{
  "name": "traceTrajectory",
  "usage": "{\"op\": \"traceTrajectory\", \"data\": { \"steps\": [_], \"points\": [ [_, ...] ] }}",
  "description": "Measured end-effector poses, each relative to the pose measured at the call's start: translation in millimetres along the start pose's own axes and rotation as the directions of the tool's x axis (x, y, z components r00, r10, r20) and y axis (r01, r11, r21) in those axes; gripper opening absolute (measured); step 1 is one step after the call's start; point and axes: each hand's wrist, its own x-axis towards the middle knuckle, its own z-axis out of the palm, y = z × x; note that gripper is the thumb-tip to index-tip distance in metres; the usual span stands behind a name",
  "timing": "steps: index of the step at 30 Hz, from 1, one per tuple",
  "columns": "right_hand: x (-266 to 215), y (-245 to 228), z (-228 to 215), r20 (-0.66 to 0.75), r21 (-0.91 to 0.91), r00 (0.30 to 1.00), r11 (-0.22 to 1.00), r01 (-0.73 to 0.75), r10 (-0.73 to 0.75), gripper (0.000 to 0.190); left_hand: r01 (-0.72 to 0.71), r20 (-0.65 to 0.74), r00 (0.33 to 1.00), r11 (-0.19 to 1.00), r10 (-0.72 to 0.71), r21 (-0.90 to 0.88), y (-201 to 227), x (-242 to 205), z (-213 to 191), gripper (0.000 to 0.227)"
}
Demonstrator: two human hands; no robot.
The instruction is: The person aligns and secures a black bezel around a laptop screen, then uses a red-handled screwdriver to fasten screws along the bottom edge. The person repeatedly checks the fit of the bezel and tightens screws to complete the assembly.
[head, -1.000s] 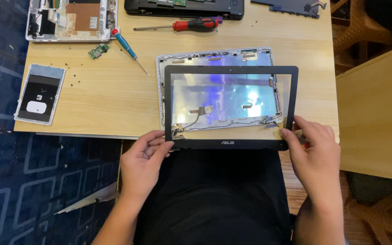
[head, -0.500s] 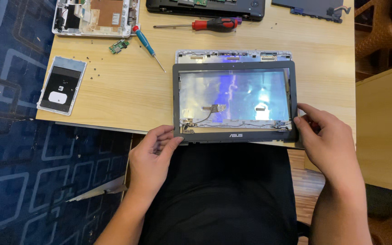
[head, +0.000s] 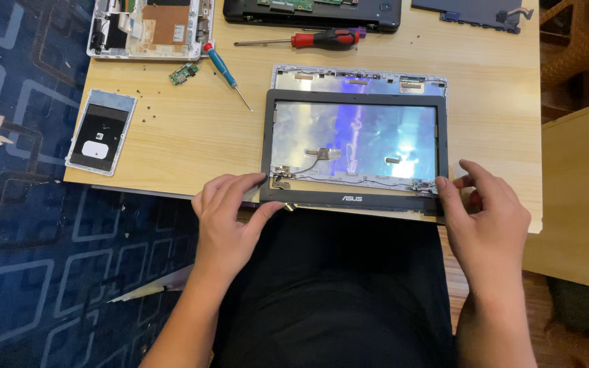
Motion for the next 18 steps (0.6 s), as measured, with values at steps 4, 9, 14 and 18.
{"op": "traceTrajectory", "data": {
  "steps": [4, 9, 14, 18],
  "points": [
    [-6.6, -14.3, -5.6, 0.054, 0.017, 0.982, 0.983, -0.181, 0.180, 0.044, 0.011, -0.070, 0.997, 0.998, -0.015, -0.065, 3.5, -5.6, 1.7, 0.041],
    [-13.2, 4.5, -18.8, 0.136, 0.434, 0.904, 0.795, -0.423, 0.406, 0.029, -0.243, -0.166, 0.964, 0.939, 0.206, -0.245, 16.7, -2.1, -11.4, 0.041],
    [-16.3, 63.4, -34.0, 0.091, 0.877, 0.900, 0.394, -0.275, 0.425, 0.010, -0.412, -0.031, 0.905, 0.856, 0.424, -0.312, 4.0, 32.5, -24.3, 0.037],
    [-25.5, 132.2, -40.9, 0.033, 0.874, 0.896, 0.422, -0.240, 0.442, 0.018, -0.560, 0.125, 0.811, 0.821, 0.571, -0.116, -14.4, 54.2, -13.9, 0.039]
  ]
}}
